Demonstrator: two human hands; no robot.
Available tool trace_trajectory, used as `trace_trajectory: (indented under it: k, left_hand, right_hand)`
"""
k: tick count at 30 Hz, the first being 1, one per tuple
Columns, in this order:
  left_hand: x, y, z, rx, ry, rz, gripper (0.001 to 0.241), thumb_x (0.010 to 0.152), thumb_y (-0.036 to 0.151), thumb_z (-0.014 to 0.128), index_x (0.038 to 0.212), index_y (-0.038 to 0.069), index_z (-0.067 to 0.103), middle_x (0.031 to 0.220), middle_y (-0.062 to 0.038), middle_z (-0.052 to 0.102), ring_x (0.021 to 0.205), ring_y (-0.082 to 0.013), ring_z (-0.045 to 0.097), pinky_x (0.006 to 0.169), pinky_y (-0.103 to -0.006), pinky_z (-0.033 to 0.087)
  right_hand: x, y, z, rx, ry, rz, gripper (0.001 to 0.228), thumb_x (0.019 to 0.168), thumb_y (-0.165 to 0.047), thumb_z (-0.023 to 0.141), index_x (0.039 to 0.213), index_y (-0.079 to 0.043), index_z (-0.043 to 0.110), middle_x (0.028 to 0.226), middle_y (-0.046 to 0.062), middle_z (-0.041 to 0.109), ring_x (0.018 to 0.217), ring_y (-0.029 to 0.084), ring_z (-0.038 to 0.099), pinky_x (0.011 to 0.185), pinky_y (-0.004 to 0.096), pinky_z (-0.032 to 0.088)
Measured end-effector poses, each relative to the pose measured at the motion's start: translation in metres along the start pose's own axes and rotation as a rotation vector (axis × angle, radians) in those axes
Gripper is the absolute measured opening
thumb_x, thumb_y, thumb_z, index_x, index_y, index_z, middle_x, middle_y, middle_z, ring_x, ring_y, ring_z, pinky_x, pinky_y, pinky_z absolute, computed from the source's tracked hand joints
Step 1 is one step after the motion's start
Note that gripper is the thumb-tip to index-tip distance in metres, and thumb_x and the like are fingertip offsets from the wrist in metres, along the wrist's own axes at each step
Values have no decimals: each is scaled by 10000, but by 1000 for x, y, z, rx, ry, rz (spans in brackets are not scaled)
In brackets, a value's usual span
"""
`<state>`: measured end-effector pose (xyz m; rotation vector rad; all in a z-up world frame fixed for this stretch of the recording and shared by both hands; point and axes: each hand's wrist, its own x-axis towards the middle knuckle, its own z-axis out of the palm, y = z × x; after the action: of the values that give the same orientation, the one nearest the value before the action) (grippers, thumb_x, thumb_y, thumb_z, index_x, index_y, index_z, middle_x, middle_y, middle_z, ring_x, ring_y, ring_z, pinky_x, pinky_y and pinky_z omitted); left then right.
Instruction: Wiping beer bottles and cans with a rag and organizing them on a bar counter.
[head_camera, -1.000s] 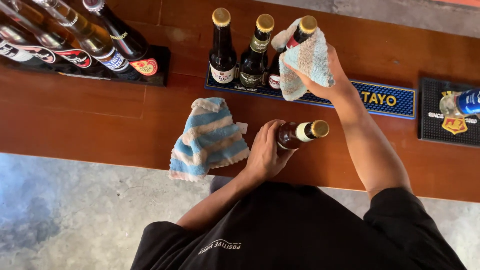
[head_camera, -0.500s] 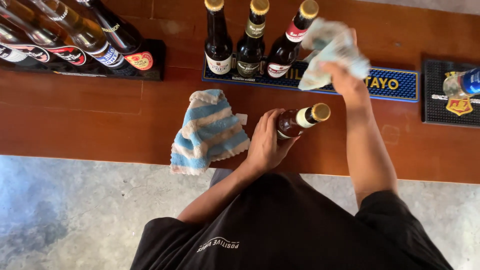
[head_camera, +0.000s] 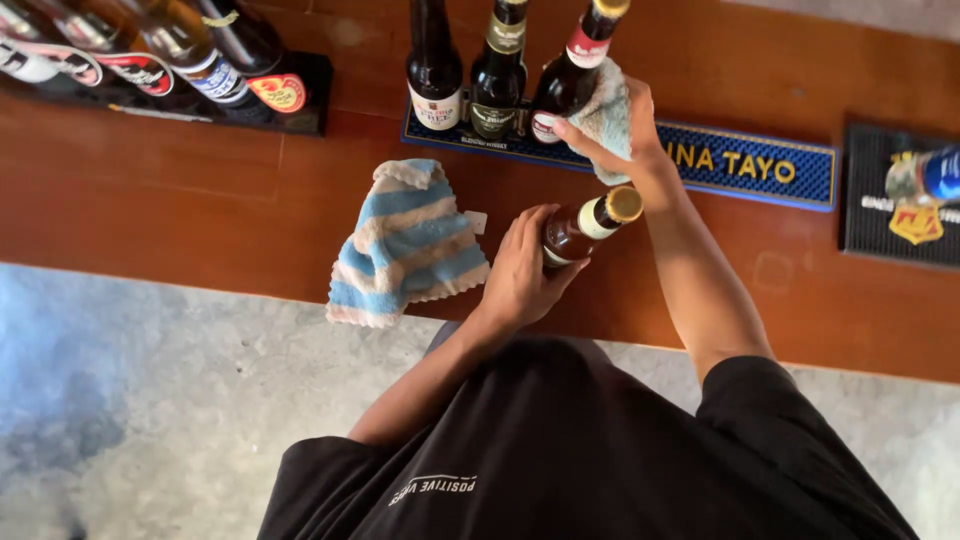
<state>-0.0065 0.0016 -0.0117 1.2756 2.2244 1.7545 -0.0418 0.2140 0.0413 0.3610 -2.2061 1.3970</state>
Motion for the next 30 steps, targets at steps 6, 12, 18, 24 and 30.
trace_trajectory:
  k: [6, 12, 18, 24, 30]
  left_hand:
    - [3, -3, -1, 16, -24, -6, 683, 842, 197, 803, 1368, -31, 431, 1316, -211, 583, 1159, -392, 614, 1023, -460, 488]
    - [2, 0, -2, 16, -35, -25, 693, 854, 202, 806, 1376, -39, 420, 1328, -214, 571, 1187, -384, 604, 1036, -460, 486]
    - [5, 1, -4, -8, -42, -1, 673, 858, 177, 801, 1367, -36, 417, 1332, -218, 565, 1191, -381, 606, 1037, -475, 491]
    - [5, 2, -7, -37, -47, 20, 650, 874, 172, 786, 1364, -35, 411, 1326, -214, 564, 1192, -380, 599, 1042, -469, 482]
    - [1, -3, -4, -63, -74, -7, 666, 897, 173, 763, 1390, -62, 382, 1306, -254, 555, 1155, -391, 614, 1024, -461, 503]
  right_hand:
    - [-2, 21, 3, 28, 36, -26, 353, 908, 23, 746, 1216, 53, 576, 1109, 144, 671, 928, 203, 609, 886, 328, 530]
    - [-3, 29, 7, -253, 95, -159, 371, 886, -54, 801, 1167, 91, 607, 1004, 193, 704, 783, 274, 646, 735, 369, 555]
    - [0, 17, 9, -110, 88, -109, 352, 896, -4, 777, 1178, 76, 582, 1029, 168, 686, 844, 244, 634, 794, 350, 553]
    - [-9, 34, 8, -230, 118, -119, 353, 911, -67, 804, 1168, 69, 603, 1028, 166, 699, 831, 245, 651, 770, 354, 556]
    - [-9, 35, 5, 104, 115, -415, 217, 926, -16, 710, 1001, -60, 511, 1473, 225, 487, 1421, 396, 481, 1252, 588, 385]
